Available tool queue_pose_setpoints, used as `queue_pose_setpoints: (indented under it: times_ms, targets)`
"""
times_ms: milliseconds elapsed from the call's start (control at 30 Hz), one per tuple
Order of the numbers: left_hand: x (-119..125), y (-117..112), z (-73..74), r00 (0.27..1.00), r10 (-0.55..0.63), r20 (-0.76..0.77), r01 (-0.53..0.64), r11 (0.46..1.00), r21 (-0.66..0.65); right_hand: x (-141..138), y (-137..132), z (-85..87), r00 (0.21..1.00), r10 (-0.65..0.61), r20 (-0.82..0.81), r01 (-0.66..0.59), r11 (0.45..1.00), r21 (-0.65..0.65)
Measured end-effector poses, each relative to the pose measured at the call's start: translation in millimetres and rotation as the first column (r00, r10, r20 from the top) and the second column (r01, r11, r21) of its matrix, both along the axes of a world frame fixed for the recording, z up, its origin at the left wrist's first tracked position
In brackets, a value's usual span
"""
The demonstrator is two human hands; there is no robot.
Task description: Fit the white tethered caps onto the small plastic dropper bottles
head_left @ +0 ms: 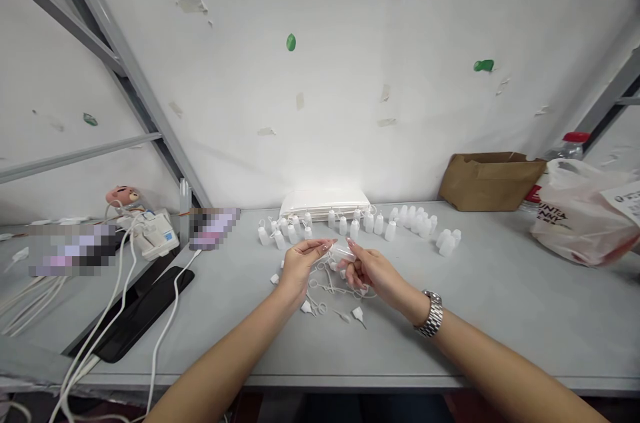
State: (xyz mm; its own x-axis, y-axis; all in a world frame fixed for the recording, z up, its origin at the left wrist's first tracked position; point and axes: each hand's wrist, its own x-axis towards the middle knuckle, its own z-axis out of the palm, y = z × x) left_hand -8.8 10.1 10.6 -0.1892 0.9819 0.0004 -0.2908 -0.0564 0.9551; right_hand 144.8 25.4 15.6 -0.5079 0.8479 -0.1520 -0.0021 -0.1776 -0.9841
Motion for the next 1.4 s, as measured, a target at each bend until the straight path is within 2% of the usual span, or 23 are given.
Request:
queue_pose_setpoints:
  times_ms: [100, 167, 233, 300, 400, 467, 567, 667, 767, 833, 900, 1000, 1100, 1167, 1267, 1400]
  targets:
    - [-2, 0, 0.3, 1.000, 0.002, 0.017, -0.002, 1.000, -0.003, -2, -2, 3.9, 0.990, -0.140, 0.021, 0.134, 0.976, 0.173]
    - [-4, 0, 1.6, 1.000, -0.005, 0.019, 0.006, 1.000, -0.013, -2, -2, 4.3, 0.985, -0.171, 0.021, 0.162, 0.962, 0.218]
    - [-5, 0, 3.5, 1.000, -0.017, 0.005, 0.018, 1.000, -0.017, 0, -2, 3.4, 0.995, -0.097, 0.005, 0.094, 0.979, 0.179]
    - [-7, -1, 5.4, 0.999, -0.038, -0.016, 0.037, 0.999, -0.020, 3, -1, 1.9, 0.998, 0.046, -0.049, -0.042, 0.997, 0.072]
    - [-8, -2, 7.3, 0.998, -0.048, -0.045, 0.046, 0.998, -0.033, 5, 1, -0.2, 0.977, 0.193, -0.096, -0.199, 0.978, -0.058]
    - [-8, -3, 7.9, 0.998, -0.035, -0.055, 0.032, 0.998, -0.046, 4, 2, -1.2, 0.989, 0.148, -0.028, -0.149, 0.989, -0.020]
    - [-8, -3, 8.7, 0.998, -0.014, -0.064, 0.011, 0.999, -0.052, 0, -1, -2.6, 0.996, -0.031, 0.079, 0.014, 0.980, 0.199]
    - [-8, -4, 10.3, 0.998, -0.018, -0.058, 0.016, 0.999, -0.030, -3, -6, -3.7, 0.979, -0.149, 0.136, 0.087, 0.920, 0.382]
    - [-9, -4, 13.9, 0.995, -0.084, -0.061, 0.085, 0.996, 0.021, -1, -11, -2.3, 0.956, -0.249, 0.154, 0.133, 0.838, 0.529]
    - [-11, -4, 18.3, 0.981, -0.116, -0.153, 0.130, 0.987, 0.089, 1, -12, -0.2, 0.945, -0.297, 0.141, 0.156, 0.782, 0.603]
    - [-15, -6, 23.6, 0.933, -0.059, -0.356, 0.143, 0.966, 0.214, 3, -11, 1.8, 0.938, -0.316, 0.140, 0.171, 0.776, 0.607]
    - [-20, -9, 29.2, 0.774, 0.104, -0.625, 0.195, 0.900, 0.391, 5, -6, 2.8, 0.936, -0.313, 0.159, 0.184, 0.822, 0.539]
    - [-23, -11, 27.4, 0.685, 0.099, -0.722, 0.295, 0.869, 0.399, 5, -4, 2.2, 0.941, -0.287, 0.181, 0.156, 0.839, 0.521]
    - [-23, -10, 22.4, 0.682, 0.051, -0.729, 0.330, 0.869, 0.369, 4, -5, 1.7, 0.941, -0.261, 0.213, 0.109, 0.835, 0.540]
    - [-24, -9, 14.0, 0.727, 0.025, -0.686, 0.301, 0.886, 0.352, 5, -7, -1.0, 0.933, -0.240, 0.267, 0.038, 0.806, 0.591]
    - [-22, -8, 9.9, 0.737, 0.134, -0.663, 0.194, 0.897, 0.396, 6, -7, -9.4, 0.919, -0.248, 0.306, -0.043, 0.710, 0.703]
